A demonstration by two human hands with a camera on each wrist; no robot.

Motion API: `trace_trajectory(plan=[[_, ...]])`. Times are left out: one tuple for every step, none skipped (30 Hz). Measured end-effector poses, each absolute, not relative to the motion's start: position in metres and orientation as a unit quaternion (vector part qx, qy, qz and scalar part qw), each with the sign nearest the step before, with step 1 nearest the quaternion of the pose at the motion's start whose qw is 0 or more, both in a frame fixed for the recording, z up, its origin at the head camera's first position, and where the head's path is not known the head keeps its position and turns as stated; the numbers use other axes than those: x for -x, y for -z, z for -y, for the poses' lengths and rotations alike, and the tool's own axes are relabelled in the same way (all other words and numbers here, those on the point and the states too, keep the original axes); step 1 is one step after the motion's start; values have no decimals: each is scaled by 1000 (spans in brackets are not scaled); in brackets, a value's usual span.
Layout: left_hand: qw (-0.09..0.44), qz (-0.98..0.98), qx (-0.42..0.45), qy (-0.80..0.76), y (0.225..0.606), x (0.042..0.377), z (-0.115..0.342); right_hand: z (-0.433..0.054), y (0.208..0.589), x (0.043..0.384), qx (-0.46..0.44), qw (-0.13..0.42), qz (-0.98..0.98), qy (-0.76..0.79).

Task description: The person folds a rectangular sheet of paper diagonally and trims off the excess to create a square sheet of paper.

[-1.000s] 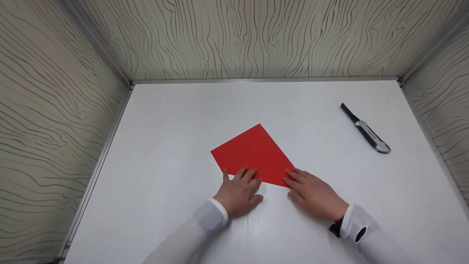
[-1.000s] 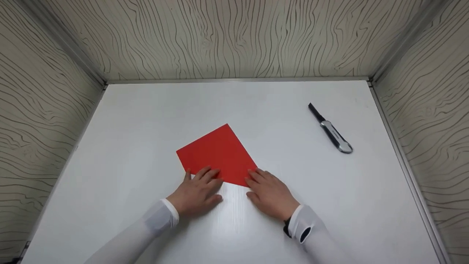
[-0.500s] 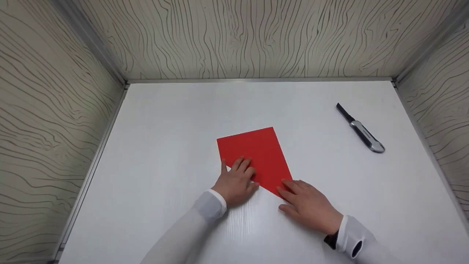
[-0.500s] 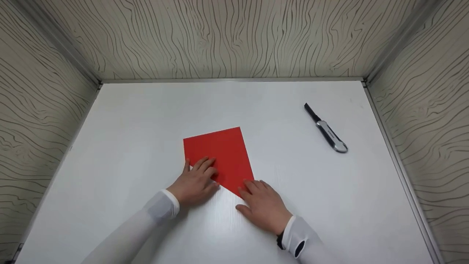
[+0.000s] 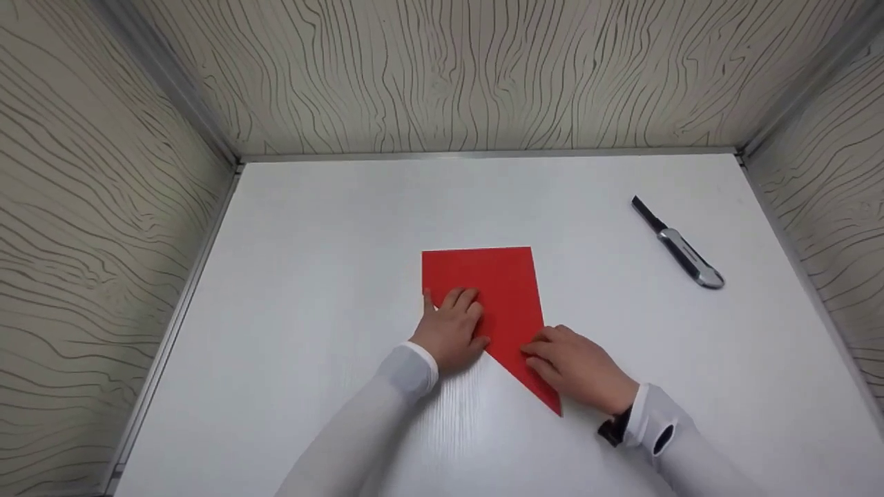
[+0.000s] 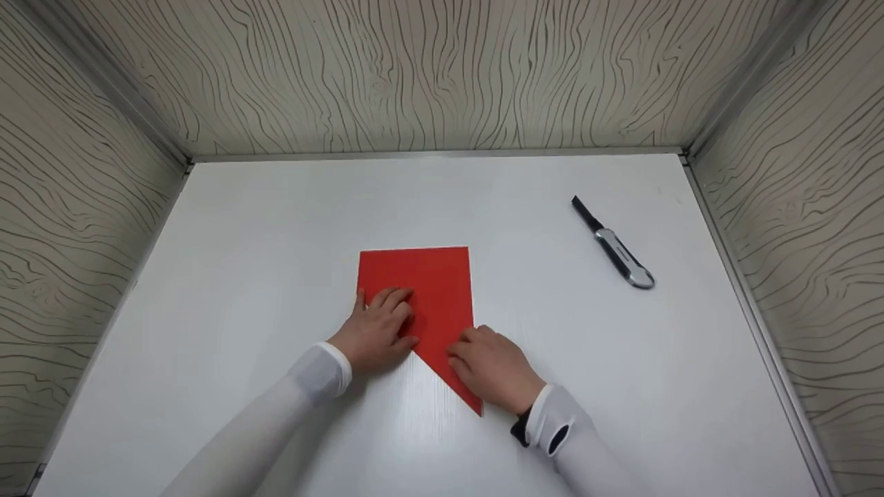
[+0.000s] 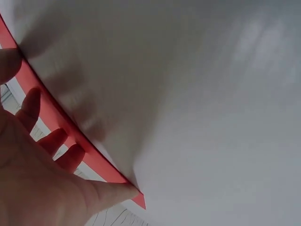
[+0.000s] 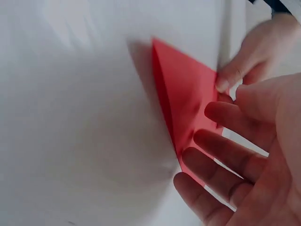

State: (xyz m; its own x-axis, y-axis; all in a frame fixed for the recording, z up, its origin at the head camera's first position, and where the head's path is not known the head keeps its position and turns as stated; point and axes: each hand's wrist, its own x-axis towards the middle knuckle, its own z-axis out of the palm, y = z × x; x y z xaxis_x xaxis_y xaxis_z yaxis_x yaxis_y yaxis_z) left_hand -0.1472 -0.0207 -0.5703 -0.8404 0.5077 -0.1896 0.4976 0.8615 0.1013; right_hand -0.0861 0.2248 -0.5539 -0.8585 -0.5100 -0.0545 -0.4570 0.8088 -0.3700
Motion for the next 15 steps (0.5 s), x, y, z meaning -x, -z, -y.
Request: trace_trajectory(plan=[[105,-958,-266,-24,570,149,20,-226,554,92,244,74,-950,178],[105,-957,-269,-24,570,150,20,-227,554,98,233,69,-954,178],[104,-956,-273,-24,570,151,20,-228,554,104,222,63,-957,177],[104,-955,-277,-24,570,152,20,-228,555,109,213,56,-960,174],[103,-954,-280,-22,571,153,20,-229,556,114,204,49,-963,171],[102,-953,-284,-19,572,154,21,-229,556,119,196,44,-965,168],[102,-953,-286,-17,572,154,21,-229,557,123,191,40,-967,165],[101,-952,-287,-17,573,155,21,-229,558,127,188,38,-968,161],[100,-952,-288,-17,574,155,22,-228,559,129,185,39,-970,155],[100,-952,-288,-18,574,156,22,-228,559,132,184,40,-971,149],[99,-953,-287,-23,574,156,23,-227,560,134,182,42,-972,145],[99,-953,-285,-30,575,156,24,-226,560,136,182,43,-972,140],[98,-953,-283,-38,575,157,25,-225,560,137,182,44,-973,135],[97,-954,-281,-48,576,157,26,-224,560,138,182,46,-973,132],[96,-954,-277,-58,576,157,28,-223,560,139,182,47,-974,130]])
